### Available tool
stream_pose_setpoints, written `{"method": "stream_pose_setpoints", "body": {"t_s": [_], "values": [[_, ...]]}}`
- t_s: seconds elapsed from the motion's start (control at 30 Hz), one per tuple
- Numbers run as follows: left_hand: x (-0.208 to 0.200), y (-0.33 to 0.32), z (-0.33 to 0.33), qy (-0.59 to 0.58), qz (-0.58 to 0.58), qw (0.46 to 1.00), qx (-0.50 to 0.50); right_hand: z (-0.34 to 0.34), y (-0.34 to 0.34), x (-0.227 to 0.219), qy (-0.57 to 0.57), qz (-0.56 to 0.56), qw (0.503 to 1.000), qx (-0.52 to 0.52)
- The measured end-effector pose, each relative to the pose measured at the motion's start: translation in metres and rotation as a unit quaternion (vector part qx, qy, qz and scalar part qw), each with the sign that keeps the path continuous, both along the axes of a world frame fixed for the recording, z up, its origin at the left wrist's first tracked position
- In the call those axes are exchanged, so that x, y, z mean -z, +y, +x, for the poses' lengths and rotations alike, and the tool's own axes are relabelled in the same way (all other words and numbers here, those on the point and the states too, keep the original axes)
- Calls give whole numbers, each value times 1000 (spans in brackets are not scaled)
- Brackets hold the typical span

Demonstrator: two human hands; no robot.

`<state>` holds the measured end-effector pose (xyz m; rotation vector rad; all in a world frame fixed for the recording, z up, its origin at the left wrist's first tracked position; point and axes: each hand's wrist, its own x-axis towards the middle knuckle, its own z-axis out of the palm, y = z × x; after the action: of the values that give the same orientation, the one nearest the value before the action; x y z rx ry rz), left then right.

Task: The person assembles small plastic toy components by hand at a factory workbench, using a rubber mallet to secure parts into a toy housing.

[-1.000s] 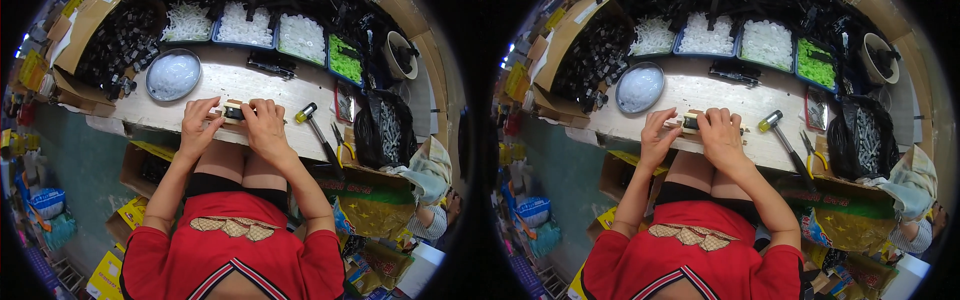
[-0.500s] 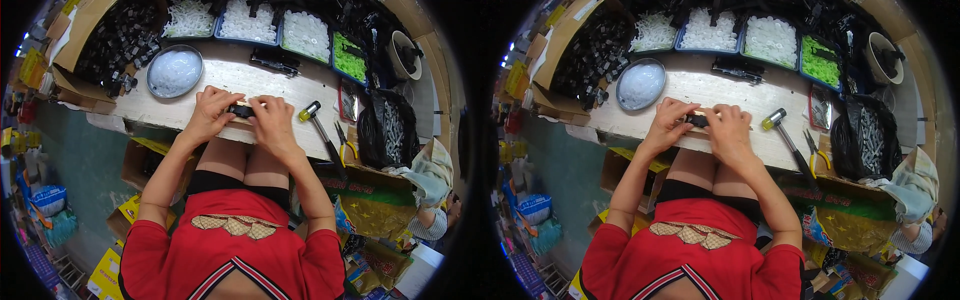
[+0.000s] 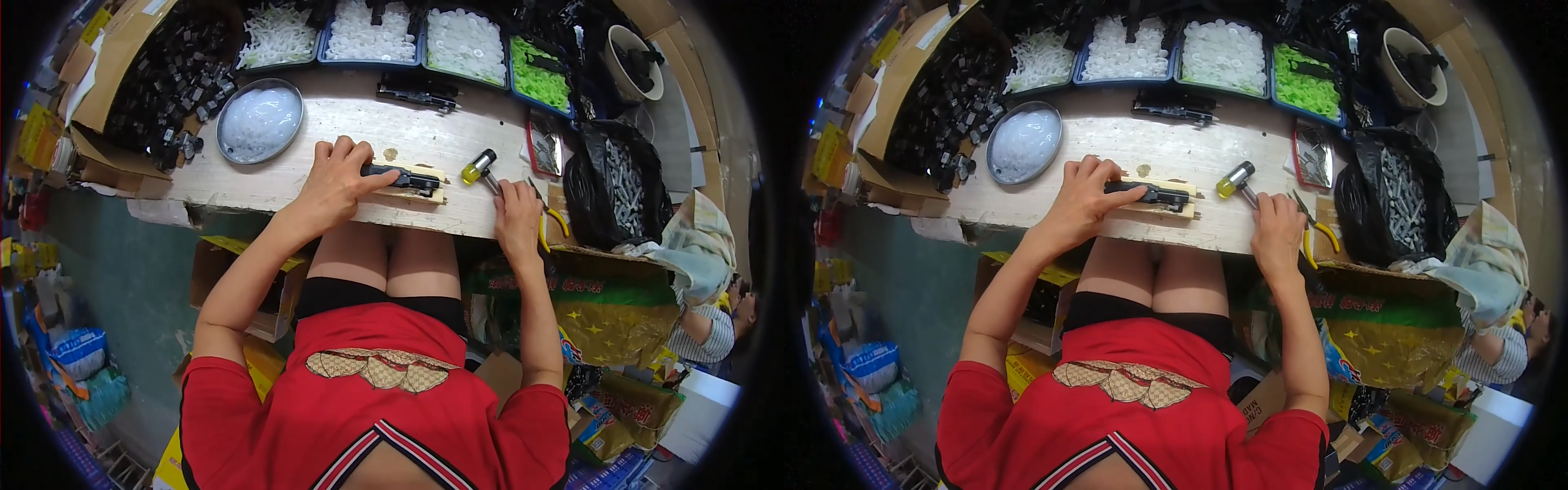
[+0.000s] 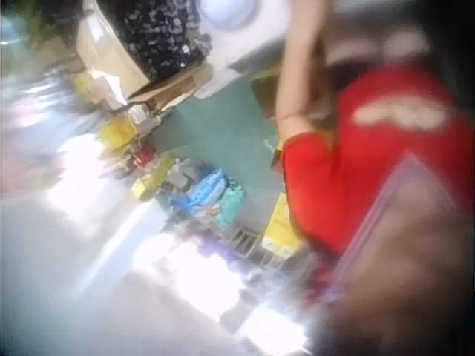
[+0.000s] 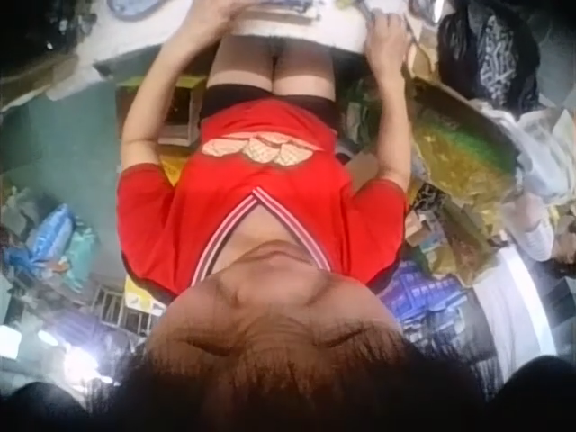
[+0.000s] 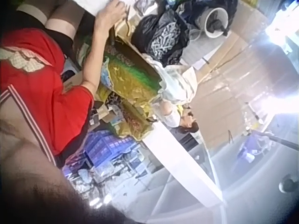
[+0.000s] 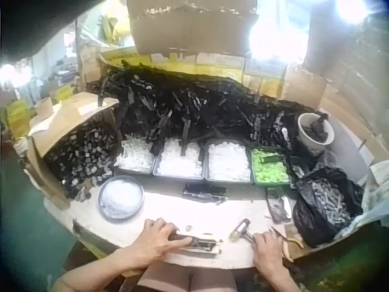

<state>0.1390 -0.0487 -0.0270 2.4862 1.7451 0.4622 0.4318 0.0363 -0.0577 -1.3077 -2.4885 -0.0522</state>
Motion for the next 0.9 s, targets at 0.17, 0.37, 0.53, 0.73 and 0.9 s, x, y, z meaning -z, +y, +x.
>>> {"method": "stream_pose_setpoints", "body": {"t_s": [0.17,0.37,0.53,0.73,0.9], "values": [[-1,7,-1,62,22,997,31,-28,-20,-34,185,-147,968,-83],[-7,8,3,98,10,994,41,-52,-32,-46,19,-144,984,-104],[-7,9,2,107,3,993,45,-62,-32,-72,99,-125,980,-116],[-7,13,5,120,35,990,60,-63,-32,-56,7,-157,983,-92],[-8,13,3,99,31,992,72,-65,-40,-67,49,-117,988,-88]]}}
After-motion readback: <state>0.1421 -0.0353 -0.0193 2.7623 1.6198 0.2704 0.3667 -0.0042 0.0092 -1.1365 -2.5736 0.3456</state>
